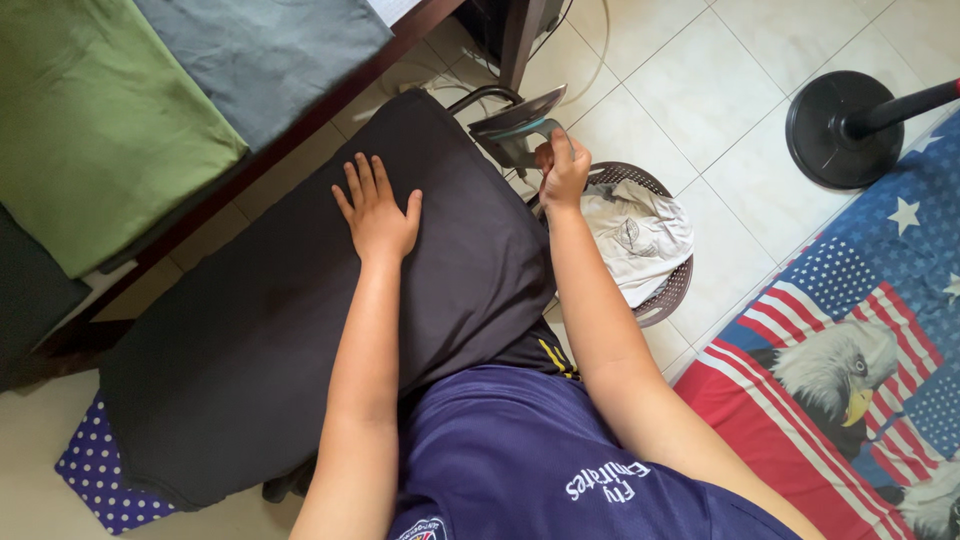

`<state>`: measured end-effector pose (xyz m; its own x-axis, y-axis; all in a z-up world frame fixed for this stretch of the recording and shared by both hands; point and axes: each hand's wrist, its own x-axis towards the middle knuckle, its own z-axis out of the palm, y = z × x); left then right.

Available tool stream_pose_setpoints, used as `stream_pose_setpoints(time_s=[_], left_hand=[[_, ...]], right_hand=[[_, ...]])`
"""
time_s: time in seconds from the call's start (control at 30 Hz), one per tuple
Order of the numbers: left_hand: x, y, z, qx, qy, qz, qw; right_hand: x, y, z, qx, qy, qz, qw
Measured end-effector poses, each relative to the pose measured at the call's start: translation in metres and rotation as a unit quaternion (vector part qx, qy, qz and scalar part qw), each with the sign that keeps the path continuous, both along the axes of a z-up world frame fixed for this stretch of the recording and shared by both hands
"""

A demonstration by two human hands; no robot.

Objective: The person irons a black t-shirt on an ironing board, smoothing the fabric with one hand while moving the iron with the other. The person flips the shirt over and continues ironing the other side, then folds the shirt neatly on the board.

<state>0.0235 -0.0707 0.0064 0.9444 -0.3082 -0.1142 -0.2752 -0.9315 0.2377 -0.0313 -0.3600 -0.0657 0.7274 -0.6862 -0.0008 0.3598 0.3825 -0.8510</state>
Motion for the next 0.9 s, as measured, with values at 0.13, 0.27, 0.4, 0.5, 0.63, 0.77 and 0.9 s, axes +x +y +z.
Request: stream_pose_setpoints(time_s=[0.13,0.27,0.4,0.5,0.63,0.77,0.9], left_hand=[[0.000,0.000,0.002,0.005,0.007,0.001,1.000],[0.001,-0.001,0.002,0.005,0.007,0.002,1.000],[0.001,-0.001,0.002,0.015,0.012,0.003,1.000],[0.001,-0.001,0.003,0.011,0.011,0.001,1.000],[-0.001,0.000,0.004,-0.003,0.008,0.003,1.000],[0.000,0.001,0.001,-0.011,-0.002,0.000,1.000],[0.002,0.002,-0.002,-0.008,-0.010,-0.002,1.000]], right_hand=[[-0.001,0.001,0.000,-0.005,0.002,-0.005,1.000],[0.000,0.000,-0.002,-0.008,-0.003,0.000,1.000],[0.000,-0.001,-0.003,-0.009,0.006,0.003,1.000],[-0.003,-0.002,-0.002,-0.024,0.012,0.010,1.000],[-0.008,-0.004,-0.002,-0.100,0.028,0.010,0.995],[-0.017,-0.008,0.001,0.013,-0.097,0.043,0.994],[-0.013,-0.011,0.047,-0.327,-0.016,-0.177,0.928]])
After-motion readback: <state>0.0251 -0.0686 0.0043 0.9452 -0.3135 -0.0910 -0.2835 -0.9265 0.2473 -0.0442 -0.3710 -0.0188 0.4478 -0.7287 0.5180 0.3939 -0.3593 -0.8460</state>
